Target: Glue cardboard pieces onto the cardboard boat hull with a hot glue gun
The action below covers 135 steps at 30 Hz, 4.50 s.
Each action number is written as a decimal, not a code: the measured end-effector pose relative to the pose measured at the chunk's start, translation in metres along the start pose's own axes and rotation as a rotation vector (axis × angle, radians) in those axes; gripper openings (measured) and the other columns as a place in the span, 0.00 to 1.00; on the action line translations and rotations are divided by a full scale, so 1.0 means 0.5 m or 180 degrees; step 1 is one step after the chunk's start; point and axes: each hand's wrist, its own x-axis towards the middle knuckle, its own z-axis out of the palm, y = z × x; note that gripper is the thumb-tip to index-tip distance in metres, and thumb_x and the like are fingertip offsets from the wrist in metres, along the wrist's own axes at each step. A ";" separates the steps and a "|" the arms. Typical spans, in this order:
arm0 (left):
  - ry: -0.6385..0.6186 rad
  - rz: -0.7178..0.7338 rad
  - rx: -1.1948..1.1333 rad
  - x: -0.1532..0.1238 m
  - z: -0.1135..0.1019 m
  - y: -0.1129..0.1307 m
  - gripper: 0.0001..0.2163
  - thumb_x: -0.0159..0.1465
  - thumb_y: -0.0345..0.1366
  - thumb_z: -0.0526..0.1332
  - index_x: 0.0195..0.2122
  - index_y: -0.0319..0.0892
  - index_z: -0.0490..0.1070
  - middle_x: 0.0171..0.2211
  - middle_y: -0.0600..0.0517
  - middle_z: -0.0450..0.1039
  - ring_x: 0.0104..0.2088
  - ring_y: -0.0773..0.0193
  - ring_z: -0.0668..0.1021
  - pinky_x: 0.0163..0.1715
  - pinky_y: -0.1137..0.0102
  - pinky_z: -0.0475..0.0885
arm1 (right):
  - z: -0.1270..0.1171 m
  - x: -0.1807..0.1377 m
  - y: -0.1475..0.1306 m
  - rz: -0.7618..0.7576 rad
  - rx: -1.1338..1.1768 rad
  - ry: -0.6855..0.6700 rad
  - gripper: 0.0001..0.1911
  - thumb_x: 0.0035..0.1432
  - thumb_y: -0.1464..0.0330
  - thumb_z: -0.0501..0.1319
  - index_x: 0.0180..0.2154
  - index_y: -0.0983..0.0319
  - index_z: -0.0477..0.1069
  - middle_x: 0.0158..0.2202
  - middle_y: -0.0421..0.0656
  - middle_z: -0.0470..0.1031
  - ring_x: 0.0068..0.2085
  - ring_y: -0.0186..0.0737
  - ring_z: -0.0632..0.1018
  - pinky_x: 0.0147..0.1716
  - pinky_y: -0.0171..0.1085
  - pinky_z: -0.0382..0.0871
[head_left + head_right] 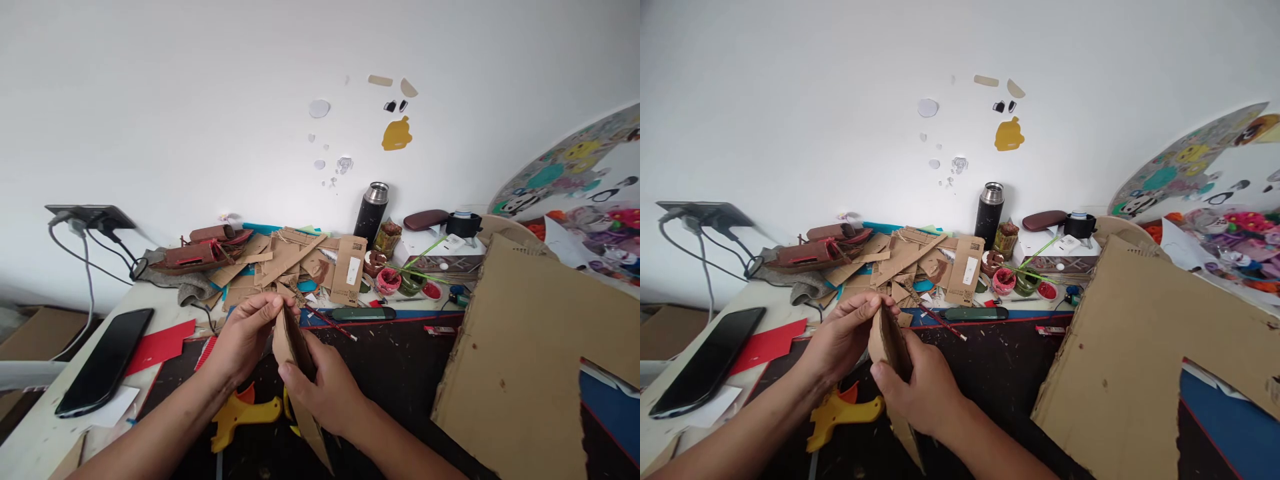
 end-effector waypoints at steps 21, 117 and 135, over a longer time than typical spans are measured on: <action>-0.0109 0.0058 -0.0156 0.004 0.001 -0.001 0.16 0.46 0.43 0.86 0.28 0.40 0.86 0.28 0.48 0.83 0.28 0.64 0.80 0.30 0.73 0.77 | -0.003 0.000 -0.006 0.0092 -0.0068 -0.0038 0.17 0.68 0.59 0.62 0.54 0.60 0.74 0.40 0.43 0.81 0.37 0.43 0.77 0.37 0.38 0.71; -0.0146 -0.0027 -0.0314 0.007 -0.003 -0.011 0.16 0.45 0.41 0.86 0.27 0.39 0.85 0.28 0.49 0.82 0.29 0.64 0.81 0.32 0.74 0.78 | 0.002 -0.006 -0.002 0.0186 -0.0702 -0.0026 0.20 0.69 0.59 0.62 0.59 0.59 0.70 0.36 0.42 0.81 0.34 0.43 0.79 0.32 0.36 0.69; -0.0164 -0.0006 -0.0319 0.007 -0.006 -0.015 0.15 0.47 0.41 0.86 0.27 0.39 0.85 0.28 0.49 0.82 0.28 0.65 0.80 0.31 0.74 0.77 | 0.001 -0.006 -0.007 0.0219 -0.0720 -0.0052 0.21 0.68 0.60 0.63 0.59 0.59 0.70 0.36 0.42 0.81 0.34 0.43 0.79 0.33 0.36 0.70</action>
